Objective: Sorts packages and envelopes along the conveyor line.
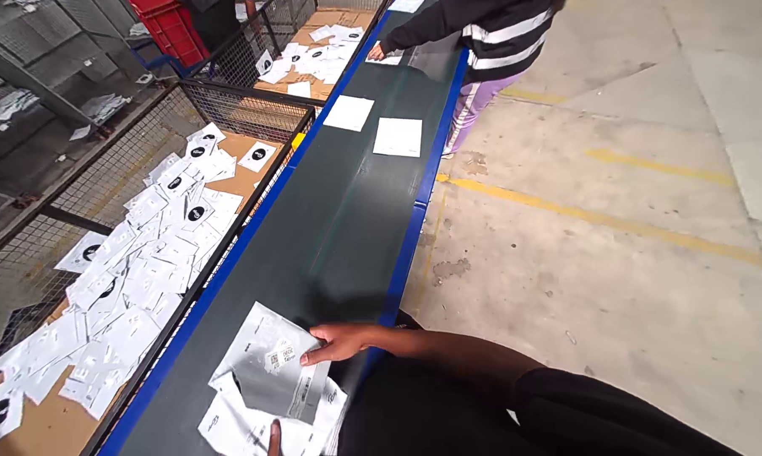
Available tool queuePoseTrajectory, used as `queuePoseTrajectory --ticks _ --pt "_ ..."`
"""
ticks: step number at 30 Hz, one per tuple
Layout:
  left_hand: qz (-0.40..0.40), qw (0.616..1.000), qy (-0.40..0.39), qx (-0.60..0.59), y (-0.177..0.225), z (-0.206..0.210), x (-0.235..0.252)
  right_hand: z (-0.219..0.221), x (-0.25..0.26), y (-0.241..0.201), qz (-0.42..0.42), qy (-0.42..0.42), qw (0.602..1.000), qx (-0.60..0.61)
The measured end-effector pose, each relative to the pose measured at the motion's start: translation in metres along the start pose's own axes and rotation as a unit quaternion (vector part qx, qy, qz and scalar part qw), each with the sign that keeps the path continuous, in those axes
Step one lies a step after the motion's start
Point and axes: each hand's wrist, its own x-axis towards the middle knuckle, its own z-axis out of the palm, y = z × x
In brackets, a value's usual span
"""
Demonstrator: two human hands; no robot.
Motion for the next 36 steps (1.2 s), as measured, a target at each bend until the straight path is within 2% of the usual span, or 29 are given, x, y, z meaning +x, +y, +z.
queuePoseTrajectory --ticks 2,3,6,9,11,13,15,17,19,21,22,24,26,28,29,31,33,35,36 --pt "0.014 0.999 -0.025 -0.042 -0.001 0.03 -0.007 0.014 0.004 0.023 0.068 0.034 0.98 -0.185" --pt "0.015 0.997 -0.042 -0.066 0.004 0.047 -0.01 0.019 0.004 0.031 0.091 0.032 0.971 -0.218" --pt "0.001 0.995 -0.084 -0.051 0.017 0.079 -0.016 0.027 -0.005 0.038 0.12 0.038 0.97 -0.21" --pt "-0.05 0.995 -0.071 0.043 0.007 0.08 -0.005 0.015 -0.015 0.034 0.11 0.015 0.977 -0.182" --pt "-0.07 0.987 -0.085 0.114 0.023 0.071 0.01 0.002 -0.024 0.031 0.114 -0.015 0.987 -0.108" --pt "-0.057 0.973 -0.115 0.191 0.064 0.059 0.038 -0.01 -0.033 0.03 0.125 0.011 0.992 -0.027" --pt "0.017 0.967 -0.126 0.223 0.118 0.055 0.08 -0.028 -0.044 0.027 0.119 0.053 0.991 0.007" --pt "0.136 0.969 -0.135 0.157 0.172 0.054 0.137 -0.047 -0.052 0.026 0.107 0.093 0.99 0.006" --pt "0.204 0.966 -0.155 0.018 0.222 0.075 0.188 -0.067 -0.057 0.03 0.094 0.154 0.984 -0.008" --pt "0.168 0.975 -0.122 -0.078 0.253 0.104 0.223 -0.085 -0.06 0.035 0.09 0.232 0.968 -0.044" --pt "0.143 0.984 -0.085 -0.068 0.256 0.117 0.236 -0.097 -0.061 0.037 0.092 0.272 0.955 -0.075" --pt "0.125 0.989 -0.072 0.014 0.235 0.143 0.243 -0.124 -0.062 0.04 0.1 0.342 0.92 -0.162" --pt "0.13 0.976 -0.132 0.117 0.189 0.162 0.222 -0.148 -0.062 0.037 0.101 0.382 0.882 -0.257" --pt "0.113 0.954 -0.217 0.175 0.136 0.174 0.186 -0.17 -0.058 0.024 0.048 0.417 0.864 -0.277" --pt "0.092 0.945 -0.254 0.186 0.109 0.175 0.168 -0.18 -0.055 0.011 0.008 0.42 0.882 -0.214" --pt "0.039 0.934 -0.297 0.196 0.059 0.167 0.134 -0.198 -0.048 -0.02 -0.054 0.383 0.922 0.009" --pt "-0.005 0.934 -0.299 0.197 0.023 0.157 0.103 -0.218 -0.036 -0.026 -0.091 0.339 0.919 0.181" --pt "-0.041 0.939 -0.282 0.191 -0.004 0.148 0.077 -0.23 -0.011 0.006 -0.074 0.333 0.898 0.278" --pt "-0.054 0.94 -0.277 0.192 -0.015 0.144 0.065 -0.23 0.004 0.035 -0.037 0.339 0.897 0.282"
